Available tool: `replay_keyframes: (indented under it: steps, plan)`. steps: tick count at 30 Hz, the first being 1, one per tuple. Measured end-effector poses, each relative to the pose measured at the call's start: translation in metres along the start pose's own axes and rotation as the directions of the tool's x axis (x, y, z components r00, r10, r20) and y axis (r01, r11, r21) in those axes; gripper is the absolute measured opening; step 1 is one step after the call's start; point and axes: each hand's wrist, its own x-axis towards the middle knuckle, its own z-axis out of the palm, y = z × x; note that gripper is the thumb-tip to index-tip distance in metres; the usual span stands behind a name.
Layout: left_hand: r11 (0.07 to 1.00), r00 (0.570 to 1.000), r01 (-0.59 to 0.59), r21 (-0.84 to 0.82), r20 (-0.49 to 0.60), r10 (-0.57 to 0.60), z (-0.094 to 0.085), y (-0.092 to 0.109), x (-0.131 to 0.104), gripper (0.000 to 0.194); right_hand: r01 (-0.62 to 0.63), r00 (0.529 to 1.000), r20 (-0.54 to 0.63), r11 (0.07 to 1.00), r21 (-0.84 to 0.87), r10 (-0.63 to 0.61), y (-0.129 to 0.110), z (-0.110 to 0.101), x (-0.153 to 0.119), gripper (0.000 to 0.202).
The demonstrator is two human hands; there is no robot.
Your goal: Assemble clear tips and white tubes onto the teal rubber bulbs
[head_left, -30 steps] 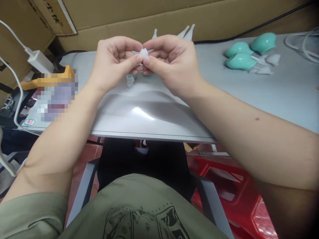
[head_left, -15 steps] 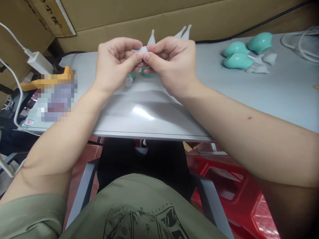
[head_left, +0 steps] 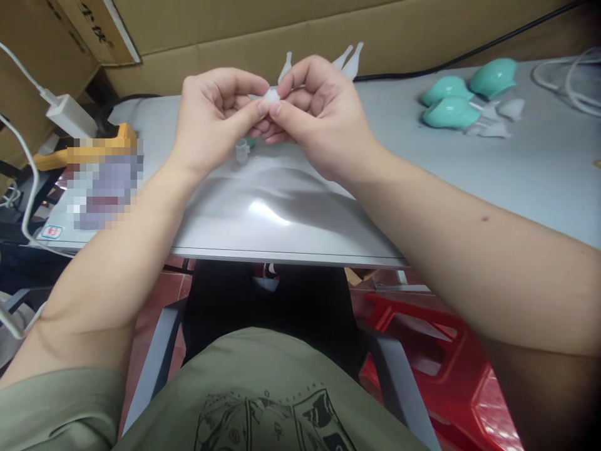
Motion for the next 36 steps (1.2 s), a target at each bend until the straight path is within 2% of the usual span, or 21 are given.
replay_keyframes:
  steps: [3, 6, 8, 11, 13, 15, 21, 23, 24, 25, 27, 30, 33, 34, 36]
  plan:
    - [0.986, 0.991, 0.12, 0.114, 0.046, -0.126, 0.002, 0.005, -0.008, 0.032, -0.021, 0.999, -0.049, 0.999, 0.025, 0.022, 0.001, 0.004, 0.0, 0.021]
    - [0.981, 0.987, 0.117, 0.155, 0.091, -0.132, 0.002, 0.006, -0.01, 0.033, -0.009, 0.995, -0.103, 0.999, 0.041, 0.013, 0.006, 0.004, 0.004, 0.016]
    - [0.981, 0.988, 0.099, 0.166, 0.105, -0.117, -0.001, 0.005, -0.007, 0.029, 0.012, 0.996, -0.093, 0.999, 0.05, -0.007, 0.008, 0.002, 0.007, 0.009]
    - [0.994, 0.998, 0.002, 0.111, 0.064, -0.009, -0.004, 0.002, 0.001, 0.018, 0.014, 0.997, -0.071, 0.999, 0.039, -0.011, 0.009, -0.004, 0.008, 0.007]
    - [0.993, 0.993, -0.12, 0.014, -0.003, 0.12, -0.004, -0.002, 0.006, 0.018, -0.01, 0.997, -0.07, 1.0, 0.011, 0.011, 0.008, -0.007, 0.007, 0.004]
    - [0.979, 0.98, -0.197, -0.054, -0.05, 0.194, -0.003, -0.007, 0.01, 0.019, -0.026, 0.997, -0.07, 1.0, 0.006, 0.027, 0.007, -0.009, 0.006, 0.007]
    - [0.951, 0.947, -0.305, 0.059, -0.088, 0.309, -0.005, -0.021, 0.016, 0.017, -0.064, 0.996, -0.053, 0.996, 0.055, 0.067, 0.005, -0.008, 0.005, 0.024]
    - [0.963, 0.963, -0.259, 0.071, -0.059, 0.264, -0.013, -0.02, 0.02, 0.016, -0.085, 0.995, -0.052, 0.991, 0.107, 0.091, 0.005, -0.009, 0.008, 0.029]
    - [0.971, 0.973, -0.224, 0.089, -0.031, 0.227, -0.017, -0.019, 0.023, 0.032, -0.088, 0.994, -0.052, 0.986, 0.139, 0.096, 0.005, -0.009, 0.009, 0.029]
    - [0.978, 0.987, -0.159, 0.134, 0.052, 0.153, -0.022, -0.016, 0.025, 0.051, -0.086, 0.994, -0.056, 0.984, 0.158, 0.095, 0.006, -0.01, 0.01, 0.028]
    - [0.973, 0.985, -0.097, 0.21, 0.162, 0.063, -0.029, -0.007, 0.028, 0.066, -0.073, 0.996, -0.04, 0.99, 0.118, 0.078, 0.007, -0.012, 0.012, 0.021]
    - [0.963, 0.967, -0.069, 0.259, 0.257, 0.0, -0.03, 0.012, 0.02, 0.062, -0.074, 0.997, -0.019, 0.994, -0.075, 0.073, 0.006, -0.016, 0.011, 0.014]
    - [0.955, 0.927, -0.046, 0.295, 0.368, -0.069, -0.023, 0.032, -0.001, 0.051, -0.172, 0.982, 0.036, 0.951, -0.256, 0.187, 0.004, -0.015, 0.007, 0.017]
    - [0.953, 0.919, -0.038, 0.301, 0.385, -0.085, -0.021, 0.037, -0.008, 0.046, -0.185, 0.972, 0.075, 0.926, -0.328, 0.221, 0.003, -0.014, 0.006, 0.02]
    - [0.95, 0.918, -0.027, 0.311, 0.383, -0.1, -0.021, 0.044, -0.017, 0.037, -0.137, 0.964, 0.14, 0.874, -0.467, 0.226, 0.003, -0.011, 0.005, 0.023]
